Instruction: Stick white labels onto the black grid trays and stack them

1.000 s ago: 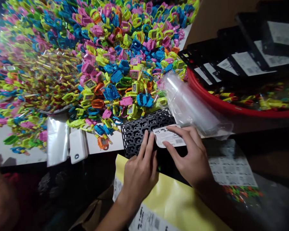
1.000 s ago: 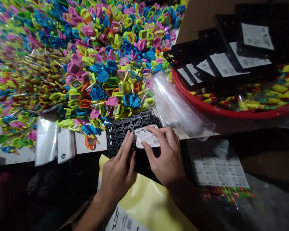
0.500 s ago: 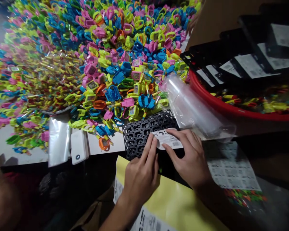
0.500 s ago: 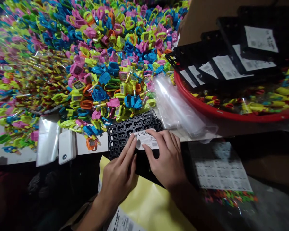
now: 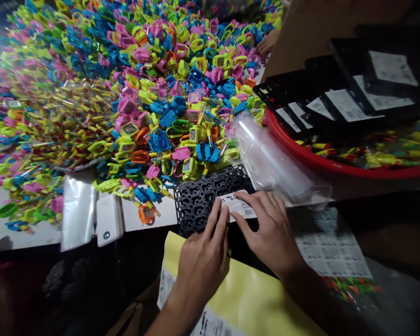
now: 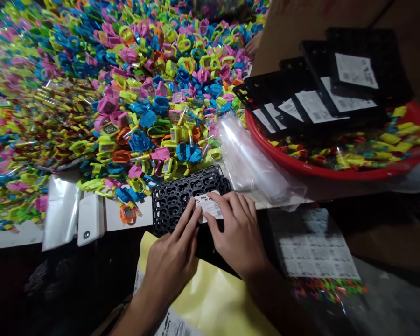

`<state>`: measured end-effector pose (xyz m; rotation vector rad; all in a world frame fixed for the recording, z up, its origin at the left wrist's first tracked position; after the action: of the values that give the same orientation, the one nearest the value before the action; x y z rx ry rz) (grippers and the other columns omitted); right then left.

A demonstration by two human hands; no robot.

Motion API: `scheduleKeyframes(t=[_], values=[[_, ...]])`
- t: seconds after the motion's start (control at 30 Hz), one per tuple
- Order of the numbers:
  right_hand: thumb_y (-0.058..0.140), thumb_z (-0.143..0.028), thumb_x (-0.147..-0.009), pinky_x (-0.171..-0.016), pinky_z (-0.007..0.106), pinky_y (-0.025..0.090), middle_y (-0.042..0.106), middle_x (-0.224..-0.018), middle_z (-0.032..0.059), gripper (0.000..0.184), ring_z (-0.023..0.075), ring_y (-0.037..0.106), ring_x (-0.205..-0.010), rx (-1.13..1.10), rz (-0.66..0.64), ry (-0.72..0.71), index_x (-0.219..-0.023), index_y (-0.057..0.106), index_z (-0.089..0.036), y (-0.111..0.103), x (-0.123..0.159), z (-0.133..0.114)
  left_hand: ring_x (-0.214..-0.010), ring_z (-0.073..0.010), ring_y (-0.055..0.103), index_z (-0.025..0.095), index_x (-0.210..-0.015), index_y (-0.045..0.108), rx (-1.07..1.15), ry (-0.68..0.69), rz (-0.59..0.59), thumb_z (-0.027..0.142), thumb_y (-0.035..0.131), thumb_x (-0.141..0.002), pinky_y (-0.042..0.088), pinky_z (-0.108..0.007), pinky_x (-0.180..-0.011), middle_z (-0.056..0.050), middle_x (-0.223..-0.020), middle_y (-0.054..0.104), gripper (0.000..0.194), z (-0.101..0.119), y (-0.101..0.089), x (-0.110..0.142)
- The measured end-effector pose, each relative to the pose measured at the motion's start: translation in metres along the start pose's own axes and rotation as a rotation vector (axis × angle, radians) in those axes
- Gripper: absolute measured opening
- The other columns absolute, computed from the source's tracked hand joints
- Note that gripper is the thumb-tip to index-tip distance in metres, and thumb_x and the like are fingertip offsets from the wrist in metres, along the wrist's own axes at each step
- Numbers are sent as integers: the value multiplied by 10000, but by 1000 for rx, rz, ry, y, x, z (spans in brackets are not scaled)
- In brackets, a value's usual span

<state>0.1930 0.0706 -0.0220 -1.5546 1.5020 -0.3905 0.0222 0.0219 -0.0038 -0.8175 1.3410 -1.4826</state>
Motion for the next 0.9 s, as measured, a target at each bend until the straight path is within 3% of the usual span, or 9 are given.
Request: scheduleKeyframes(t=[0.4, 0.57, 0.73, 0.83, 0.9], values=[[574, -286, -1081, -904, 460, 463, 664, -999, 77, 260, 294, 593, -950, 163, 24, 69, -1289, 715, -221, -14, -3, 9, -556, -103, 688, 153, -1638, 406, -29, 19, -41, 125, 465, -1049, 575, -297, -500, -99, -1714, 366, 592, 0, 7, 0], [579, -304, -1063, -992, 512, 512, 615, -1132, 153, 341, 334, 593, -1087, 167, 157, 182, -1352, 669, -145, -22, -12, 11, -578, -112, 703, 140, -1646, 373, -44, 20, -31, 146, 442, -1075, 569, -300, -517, -137, -1706, 374, 575, 2, 9, 0], [648, -285, -1031, -1214, 512, 416, 518, -1506, 163, 521, 317, 491, -1418, -93, 27, 112, -1523, 512, -183, 1, -25, 7, -660, -115, 760, 127, -1646, 347, 6, 33, 8, 139, 415, -1096, 565, -287, -522, -149, -1710, 371, 554, 0, 12, -1], [676, -338, -1027, -1198, 524, 423, 552, -1479, 155, 532, 327, 514, -1392, -147, 57, 162, -1515, 516, -194, 15, -28, 18, -666, -108, 761, 136, -1653, 336, 22, 36, -2, 105, 421, -1079, 558, -284, -512, -139, -1704, 390, 581, -3, 13, 0], [655, -333, -1040, -1141, 501, 457, 618, -1372, 134, 419, 315, 568, -1298, -138, 102, 169, -1432, 584, -204, 16, -26, 24, -626, -102, 741, 134, -1647, 351, 23, 35, 0, 95, 427, -1070, 553, -284, -505, -139, -1701, 397, 584, -3, 13, 1]])
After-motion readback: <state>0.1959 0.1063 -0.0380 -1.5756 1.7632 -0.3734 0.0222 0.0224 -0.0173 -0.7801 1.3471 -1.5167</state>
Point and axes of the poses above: each hand's wrist, its own x-axis away from the middle knuckle, its own y-axis out of the palm, z = x × y, the point moved 1 cm from there along -x, towards the middle knuckle
